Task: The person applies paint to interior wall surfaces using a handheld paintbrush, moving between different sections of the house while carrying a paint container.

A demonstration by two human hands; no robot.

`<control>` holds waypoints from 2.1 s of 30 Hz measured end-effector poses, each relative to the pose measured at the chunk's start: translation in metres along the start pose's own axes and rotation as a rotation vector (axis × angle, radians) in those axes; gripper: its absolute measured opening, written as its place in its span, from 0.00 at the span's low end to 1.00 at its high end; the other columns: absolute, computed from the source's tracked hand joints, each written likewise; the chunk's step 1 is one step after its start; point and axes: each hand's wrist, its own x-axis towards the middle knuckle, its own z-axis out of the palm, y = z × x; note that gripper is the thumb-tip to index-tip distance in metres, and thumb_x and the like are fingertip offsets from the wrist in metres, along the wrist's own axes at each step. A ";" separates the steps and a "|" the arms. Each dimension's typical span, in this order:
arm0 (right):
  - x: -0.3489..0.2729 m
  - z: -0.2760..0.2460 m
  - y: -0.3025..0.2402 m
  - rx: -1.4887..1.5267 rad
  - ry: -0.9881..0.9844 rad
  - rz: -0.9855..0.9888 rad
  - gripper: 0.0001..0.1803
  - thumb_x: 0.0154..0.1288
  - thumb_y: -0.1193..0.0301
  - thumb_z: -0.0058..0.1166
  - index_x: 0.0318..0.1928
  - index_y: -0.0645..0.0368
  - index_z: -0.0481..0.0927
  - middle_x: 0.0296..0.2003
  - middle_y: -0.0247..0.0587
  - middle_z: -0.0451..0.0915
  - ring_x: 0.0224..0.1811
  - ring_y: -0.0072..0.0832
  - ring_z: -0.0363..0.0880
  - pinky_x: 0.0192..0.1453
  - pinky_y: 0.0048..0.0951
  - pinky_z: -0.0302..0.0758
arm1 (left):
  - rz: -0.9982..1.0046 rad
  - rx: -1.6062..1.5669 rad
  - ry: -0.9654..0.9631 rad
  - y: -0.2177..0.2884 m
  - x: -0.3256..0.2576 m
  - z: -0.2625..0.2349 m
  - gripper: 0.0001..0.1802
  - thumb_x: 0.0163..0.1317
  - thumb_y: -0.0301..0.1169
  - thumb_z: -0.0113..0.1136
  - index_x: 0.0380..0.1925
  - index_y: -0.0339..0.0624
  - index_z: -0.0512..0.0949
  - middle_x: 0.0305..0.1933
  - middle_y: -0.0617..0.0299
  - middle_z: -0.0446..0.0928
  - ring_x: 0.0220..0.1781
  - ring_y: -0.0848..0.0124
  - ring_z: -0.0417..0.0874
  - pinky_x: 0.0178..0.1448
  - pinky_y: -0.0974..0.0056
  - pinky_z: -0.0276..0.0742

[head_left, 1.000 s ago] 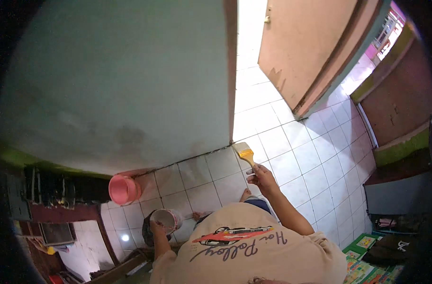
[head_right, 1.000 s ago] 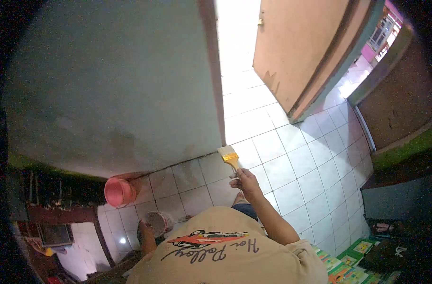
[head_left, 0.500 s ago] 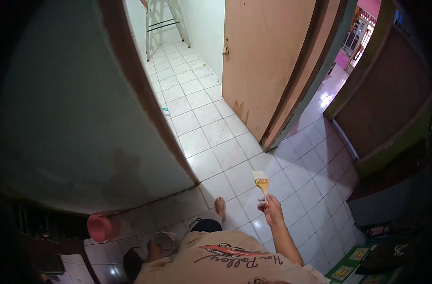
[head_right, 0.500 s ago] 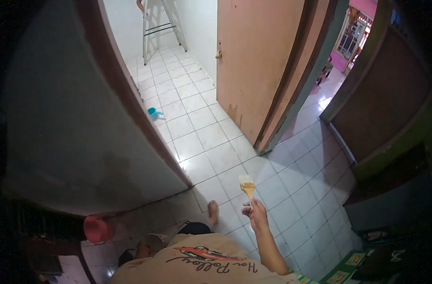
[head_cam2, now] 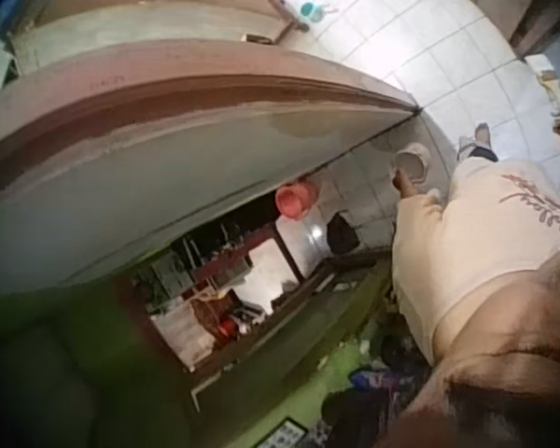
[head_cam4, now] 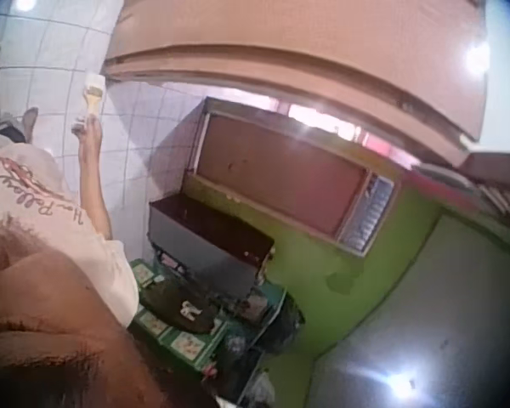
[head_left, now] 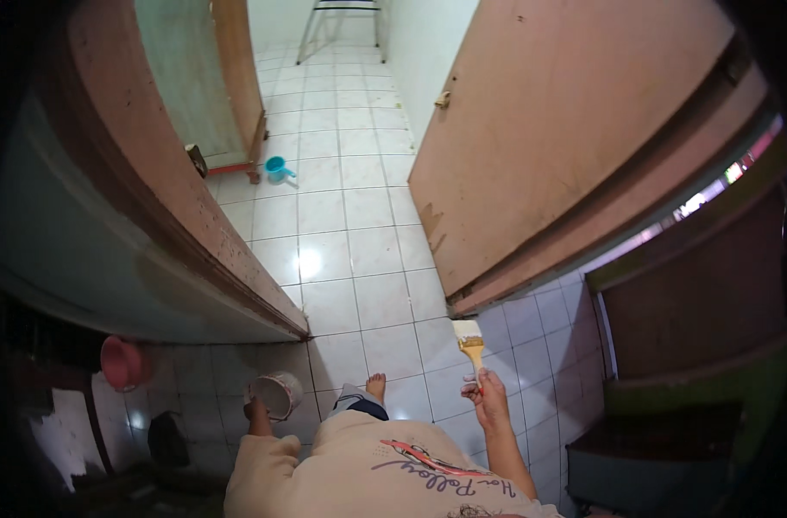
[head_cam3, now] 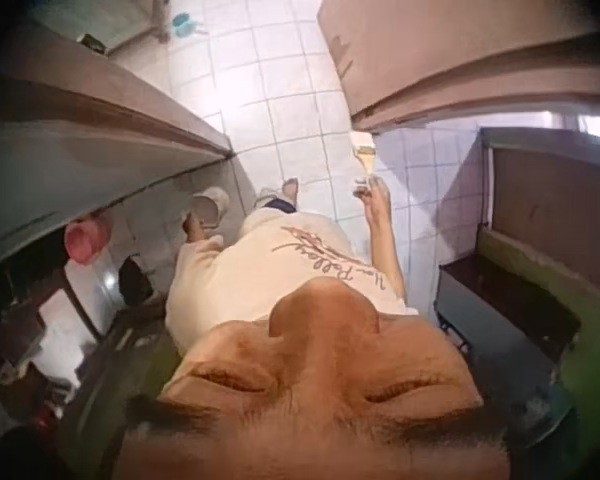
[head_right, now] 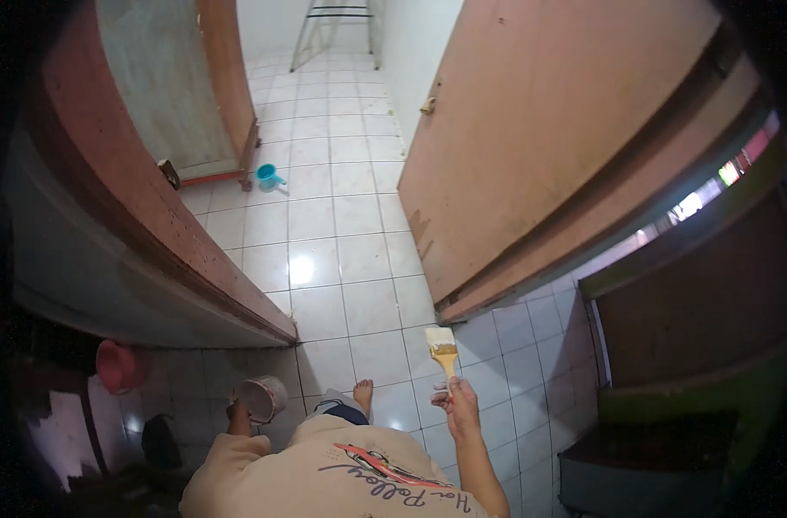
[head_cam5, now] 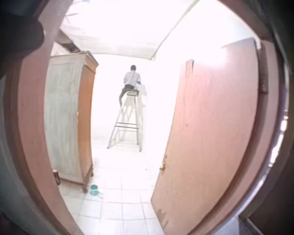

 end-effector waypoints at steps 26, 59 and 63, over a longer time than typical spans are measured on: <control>0.419 0.221 -0.214 -0.205 -0.692 0.067 0.11 0.73 0.66 0.43 0.45 0.61 0.70 0.33 0.41 0.79 0.25 0.25 0.80 0.32 0.25 0.79 | -0.477 -0.210 0.390 -0.022 -0.238 0.113 0.19 0.50 0.23 0.54 0.43 0.24 0.73 0.34 0.43 0.80 0.30 0.59 0.84 0.31 0.55 0.77; 0.577 0.793 -0.118 -0.745 -1.565 0.594 0.12 0.71 0.64 0.47 0.44 0.61 0.72 0.30 0.41 0.80 0.24 0.27 0.81 0.29 0.25 0.80 | -0.749 -1.082 0.630 0.282 -0.284 0.371 0.14 0.48 0.29 0.60 0.30 0.26 0.78 0.23 0.45 0.79 0.26 0.54 0.83 0.30 0.52 0.81; 0.596 0.863 -0.110 -0.798 -1.687 0.625 0.12 0.71 0.65 0.47 0.45 0.61 0.73 0.30 0.41 0.80 0.23 0.28 0.81 0.30 0.27 0.80 | -0.846 -1.162 0.675 0.346 -0.286 0.415 0.14 0.48 0.29 0.59 0.30 0.26 0.78 0.23 0.45 0.79 0.26 0.54 0.83 0.30 0.53 0.80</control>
